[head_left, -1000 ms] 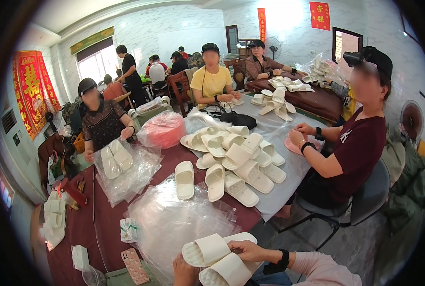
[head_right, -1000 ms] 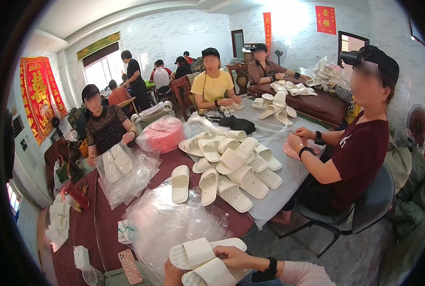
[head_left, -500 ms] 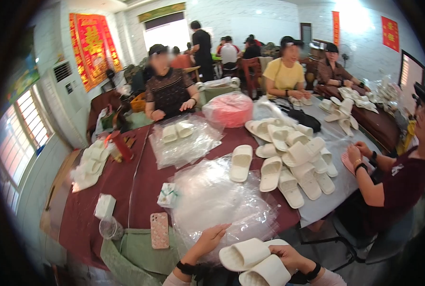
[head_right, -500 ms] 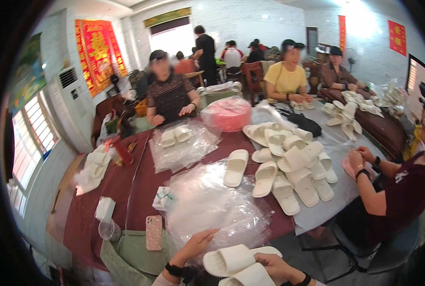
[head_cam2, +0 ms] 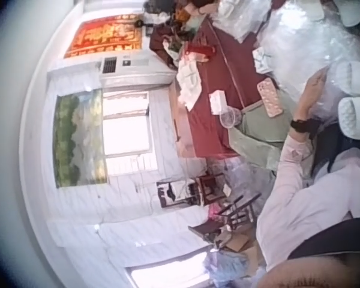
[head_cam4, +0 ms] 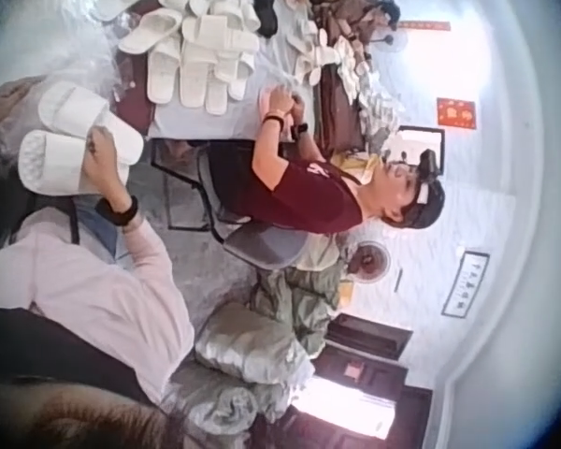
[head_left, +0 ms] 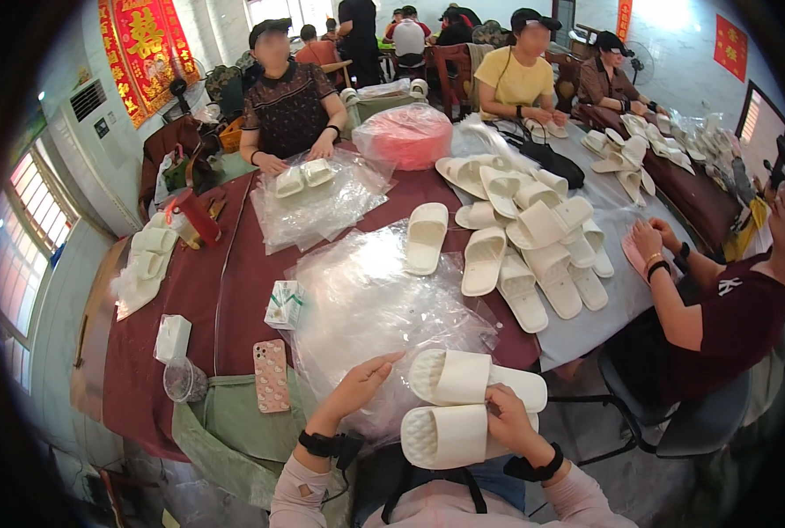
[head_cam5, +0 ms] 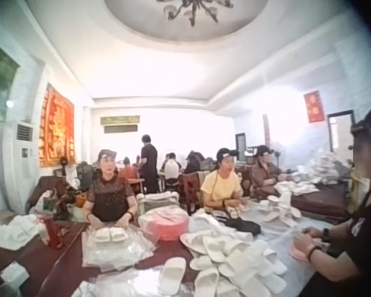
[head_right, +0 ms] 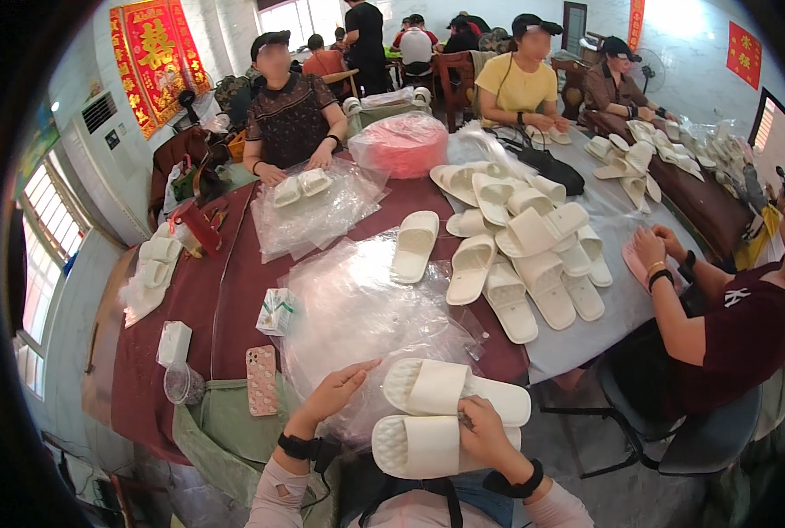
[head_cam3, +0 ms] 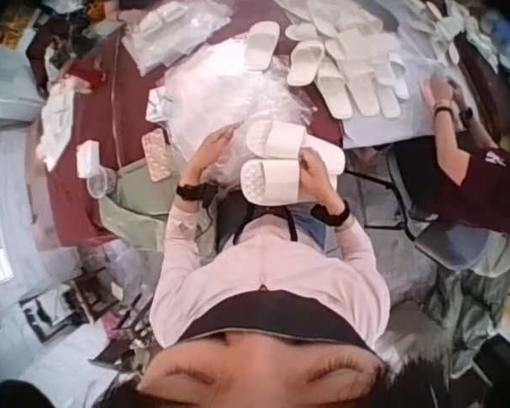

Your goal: Packing slippers into plastic bags at a manufacturing facility.

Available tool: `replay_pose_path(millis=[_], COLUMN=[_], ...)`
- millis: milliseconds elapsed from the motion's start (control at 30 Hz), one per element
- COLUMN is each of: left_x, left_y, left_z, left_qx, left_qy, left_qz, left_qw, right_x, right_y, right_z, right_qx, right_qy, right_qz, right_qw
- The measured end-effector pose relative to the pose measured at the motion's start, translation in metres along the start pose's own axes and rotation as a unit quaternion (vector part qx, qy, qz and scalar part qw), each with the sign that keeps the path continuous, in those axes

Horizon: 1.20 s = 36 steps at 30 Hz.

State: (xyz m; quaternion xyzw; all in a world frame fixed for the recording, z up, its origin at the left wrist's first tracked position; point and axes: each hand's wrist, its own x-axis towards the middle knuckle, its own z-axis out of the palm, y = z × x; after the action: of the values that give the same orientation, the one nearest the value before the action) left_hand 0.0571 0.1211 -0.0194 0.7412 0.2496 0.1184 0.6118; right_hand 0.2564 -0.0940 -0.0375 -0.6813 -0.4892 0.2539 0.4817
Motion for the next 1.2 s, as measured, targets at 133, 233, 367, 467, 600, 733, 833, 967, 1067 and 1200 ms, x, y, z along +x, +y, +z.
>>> replay_pose_path(millis=[133,233,367,467,600,733,833,967,1067,1200], left_x=[-0.017,-0.029,-0.03,-0.027,-0.029,-0.029,-0.028,-0.032,-0.034,-0.041], left_y=[0.006,0.021,0.003,-0.013,0.012,0.024,0.03,0.039,0.039,0.033], left_z=[0.019,0.036,0.037,0.039,0.062,0.079,0.087,0.102,0.112,0.12], left_qx=[0.201,0.242,0.108,0.24,0.33,0.416,0.445,0.448,0.426,0.402], left_qy=[0.012,0.04,0.051,0.093,0.105,0.114,0.114,0.074,0.044,0.003], left_qz=[0.108,0.109,0.021,0.139,0.18,0.176,0.202,0.222,0.238,0.265], left_qw=[0.974,0.963,0.993,0.956,0.921,0.885,0.865,0.863,0.872,0.876], right_x=[0.003,0.002,0.0,0.0,0.004,0.013,0.017,0.024,0.018,0.028], right_y=[-0.002,0.001,0.005,0.006,0.011,0.001,-0.003,-0.005,0.016,0.012], right_z=[0.014,0.02,0.024,0.029,0.037,0.047,0.054,0.058,0.071,0.071], right_qx=[-0.013,0.002,-0.045,-0.064,-0.078,-0.128,-0.146,-0.186,-0.147,-0.112], right_qy=[-0.008,0.008,0.013,0.031,0.125,0.193,0.224,0.212,0.239,0.227], right_qz=[-0.057,-0.016,-0.054,-0.04,-0.016,-0.075,-0.126,-0.19,-0.128,-0.236], right_qw=[0.998,1.0,0.997,0.997,0.989,0.97,0.955,0.94,0.951,0.938])
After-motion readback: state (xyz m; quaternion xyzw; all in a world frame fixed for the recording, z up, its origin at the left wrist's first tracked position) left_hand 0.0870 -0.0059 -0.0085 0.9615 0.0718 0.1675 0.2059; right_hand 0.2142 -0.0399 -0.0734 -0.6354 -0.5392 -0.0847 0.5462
